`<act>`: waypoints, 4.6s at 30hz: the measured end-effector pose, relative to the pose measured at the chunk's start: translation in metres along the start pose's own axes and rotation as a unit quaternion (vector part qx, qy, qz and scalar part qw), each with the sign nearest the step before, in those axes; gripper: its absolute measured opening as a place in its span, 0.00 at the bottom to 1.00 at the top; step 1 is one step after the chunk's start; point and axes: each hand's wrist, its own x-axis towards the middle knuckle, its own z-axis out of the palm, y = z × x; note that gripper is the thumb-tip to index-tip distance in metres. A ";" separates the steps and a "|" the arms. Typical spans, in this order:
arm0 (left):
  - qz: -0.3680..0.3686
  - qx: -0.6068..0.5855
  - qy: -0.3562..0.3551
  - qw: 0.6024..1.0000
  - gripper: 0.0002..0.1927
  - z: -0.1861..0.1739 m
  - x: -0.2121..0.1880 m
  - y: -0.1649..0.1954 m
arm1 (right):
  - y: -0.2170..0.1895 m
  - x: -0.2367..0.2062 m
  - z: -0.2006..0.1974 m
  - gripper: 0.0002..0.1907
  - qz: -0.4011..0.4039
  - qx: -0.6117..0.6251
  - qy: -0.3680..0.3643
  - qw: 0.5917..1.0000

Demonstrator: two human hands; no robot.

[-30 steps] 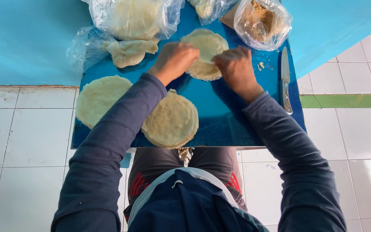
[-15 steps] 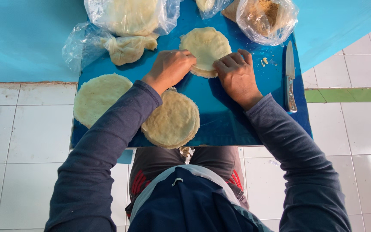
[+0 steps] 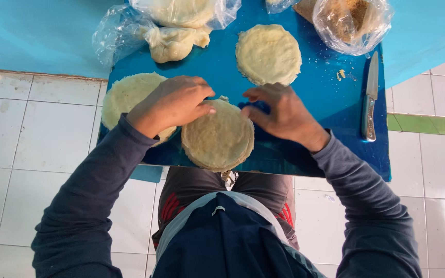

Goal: The person peels a thin top layer off round cake discs by hand, one disc at a time, and stacks the peeled discs on a blue tray on their lap. They occasionally handle plastic bags of dough and a bag of brown filling at the edge of the tray.

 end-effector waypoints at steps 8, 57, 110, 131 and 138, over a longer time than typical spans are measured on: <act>0.014 -0.004 0.007 1.000 0.19 0.021 -0.003 -0.008 | -0.007 0.003 0.028 0.27 -0.005 0.003 -0.044 0.999; -0.170 -0.586 0.224 0.760 0.14 0.135 -0.126 0.112 | -0.083 -0.108 0.038 0.17 0.017 0.199 0.173 0.964; -0.193 -0.558 0.308 0.746 0.17 0.123 -0.130 0.096 | -0.039 -0.075 0.064 0.05 0.171 0.446 0.287 0.830; -0.250 -0.020 0.351 0.902 0.20 0.080 -0.139 0.117 | -0.037 -0.070 -0.020 0.10 0.038 0.163 0.466 0.869; -0.049 -0.864 0.144 0.479 0.46 0.094 -0.131 0.111 | -0.088 -0.066 -0.003 0.09 -0.338 -0.040 0.143 0.929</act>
